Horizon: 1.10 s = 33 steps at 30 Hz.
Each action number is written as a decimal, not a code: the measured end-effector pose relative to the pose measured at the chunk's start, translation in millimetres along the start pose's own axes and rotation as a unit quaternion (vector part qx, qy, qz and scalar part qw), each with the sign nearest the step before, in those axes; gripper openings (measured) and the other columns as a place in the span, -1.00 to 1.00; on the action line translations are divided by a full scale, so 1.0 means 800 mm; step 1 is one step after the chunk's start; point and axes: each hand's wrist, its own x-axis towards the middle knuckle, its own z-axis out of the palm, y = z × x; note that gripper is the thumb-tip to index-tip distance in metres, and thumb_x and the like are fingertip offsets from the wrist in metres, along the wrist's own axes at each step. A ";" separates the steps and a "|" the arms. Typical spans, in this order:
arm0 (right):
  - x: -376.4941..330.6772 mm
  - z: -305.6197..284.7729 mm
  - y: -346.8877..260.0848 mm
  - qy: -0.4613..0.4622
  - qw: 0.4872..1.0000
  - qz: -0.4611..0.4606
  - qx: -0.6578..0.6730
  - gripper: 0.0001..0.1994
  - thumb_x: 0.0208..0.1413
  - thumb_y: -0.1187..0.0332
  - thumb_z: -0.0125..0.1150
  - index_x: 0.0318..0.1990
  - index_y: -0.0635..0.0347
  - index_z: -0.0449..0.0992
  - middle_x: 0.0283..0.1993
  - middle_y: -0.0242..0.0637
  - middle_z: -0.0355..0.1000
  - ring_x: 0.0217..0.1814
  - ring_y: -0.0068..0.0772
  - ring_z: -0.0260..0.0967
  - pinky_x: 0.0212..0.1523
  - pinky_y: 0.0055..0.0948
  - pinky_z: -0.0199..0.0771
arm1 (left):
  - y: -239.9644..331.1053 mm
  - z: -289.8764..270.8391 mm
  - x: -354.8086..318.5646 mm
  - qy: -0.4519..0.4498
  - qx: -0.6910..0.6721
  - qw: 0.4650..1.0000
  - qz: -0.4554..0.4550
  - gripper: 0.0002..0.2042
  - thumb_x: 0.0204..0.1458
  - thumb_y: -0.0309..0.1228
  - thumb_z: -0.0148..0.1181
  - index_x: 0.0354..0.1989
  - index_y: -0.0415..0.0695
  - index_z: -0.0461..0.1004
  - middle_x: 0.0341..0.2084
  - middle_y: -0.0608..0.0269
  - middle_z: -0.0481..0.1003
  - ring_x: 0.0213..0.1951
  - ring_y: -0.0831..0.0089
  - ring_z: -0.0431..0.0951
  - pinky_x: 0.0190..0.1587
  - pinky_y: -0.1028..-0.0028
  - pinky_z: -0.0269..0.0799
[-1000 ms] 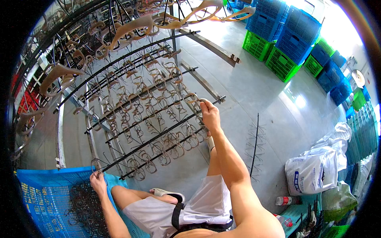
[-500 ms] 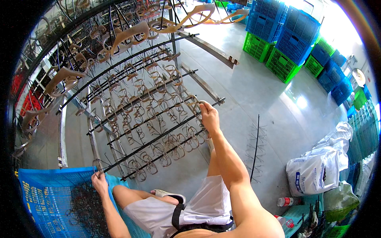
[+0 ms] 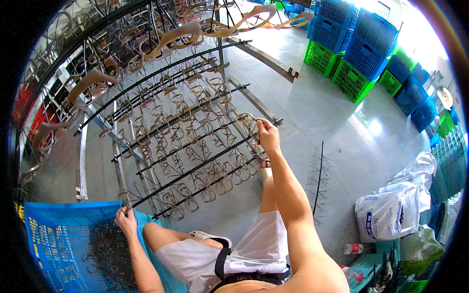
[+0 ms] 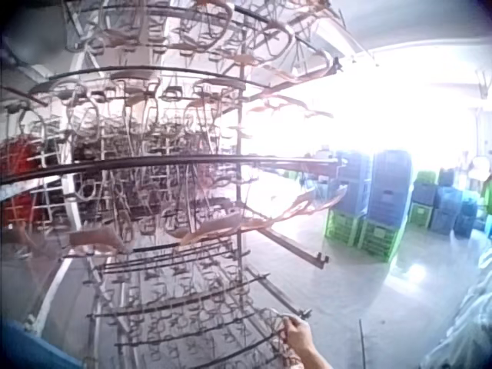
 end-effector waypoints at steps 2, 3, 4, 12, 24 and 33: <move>0.001 0.000 -0.004 -0.001 1.000 0.005 -0.006 -0.77 0.18 0.24 0.04 -0.23 0.22 0.48 -0.66 -0.51 0.19 -0.74 -0.68 0.08 -0.76 -0.60 0.12 | 0.005 -0.001 -0.003 0.005 -0.002 1.000 -0.020 -0.76 -0.05 -0.34 0.16 -0.28 -0.26 0.49 -0.21 0.04 0.42 -0.11 0.06 0.40 -0.05 0.25 0.28; 0.001 -0.001 -0.006 -0.005 1.000 0.024 0.011 -0.76 0.18 0.24 0.04 -0.22 0.24 0.47 -0.66 -0.50 0.20 -0.77 -0.65 0.10 -0.76 -0.61 0.11 | 0.006 -0.003 -0.003 0.009 -0.004 0.999 -0.030 -0.75 -0.05 -0.34 0.16 -0.27 -0.26 0.49 -0.21 0.04 0.42 -0.10 0.06 0.39 -0.04 0.24 0.27; 0.002 -0.002 -0.008 -0.008 1.000 0.028 0.003 -0.76 0.18 0.23 0.04 -0.22 0.24 0.47 -0.66 -0.49 0.21 -0.77 -0.64 0.12 -0.76 -0.61 0.11 | -0.002 0.000 0.000 0.004 -0.035 0.999 -0.024 -0.74 -0.06 -0.34 0.16 -0.26 -0.26 0.49 -0.21 0.03 0.41 -0.11 0.06 0.39 -0.04 0.24 0.27; 0.014 -0.023 -0.005 -0.040 0.989 0.057 -0.132 -0.68 0.20 0.14 -0.02 -0.10 0.21 0.46 -0.62 -0.43 0.30 -0.67 -0.54 0.36 -0.72 -0.58 0.25 | -0.011 0.008 0.006 -0.019 -0.127 0.991 -0.036 -0.75 -0.07 -0.38 0.15 -0.25 -0.26 0.49 -0.23 0.02 0.43 -0.11 0.08 0.40 -0.03 0.25 0.29; 0.017 -0.034 0.005 0.001 0.980 0.036 -0.198 -0.66 0.18 0.13 -0.01 -0.08 0.20 0.45 -0.56 -0.31 0.37 -0.56 -0.44 0.39 -0.57 -0.43 0.37 | 0.003 -0.003 0.000 -0.041 -0.087 0.995 -0.038 -0.76 -0.06 -0.40 0.14 -0.22 -0.25 0.49 -0.15 0.07 0.42 -0.11 0.12 0.43 -0.05 0.28 0.33; -0.177 0.089 -0.083 0.077 0.915 -0.318 -0.235 -0.72 0.09 0.42 0.07 -0.03 0.27 0.34 -0.23 -0.13 0.27 -0.11 -0.16 0.23 -0.10 -0.32 0.25 | 0.032 -0.091 -0.073 0.057 -0.277 0.946 -0.161 -0.90 -0.03 -0.46 0.17 -0.36 -0.20 0.47 -0.37 0.26 0.47 -0.38 0.45 0.46 -0.32 0.47 0.38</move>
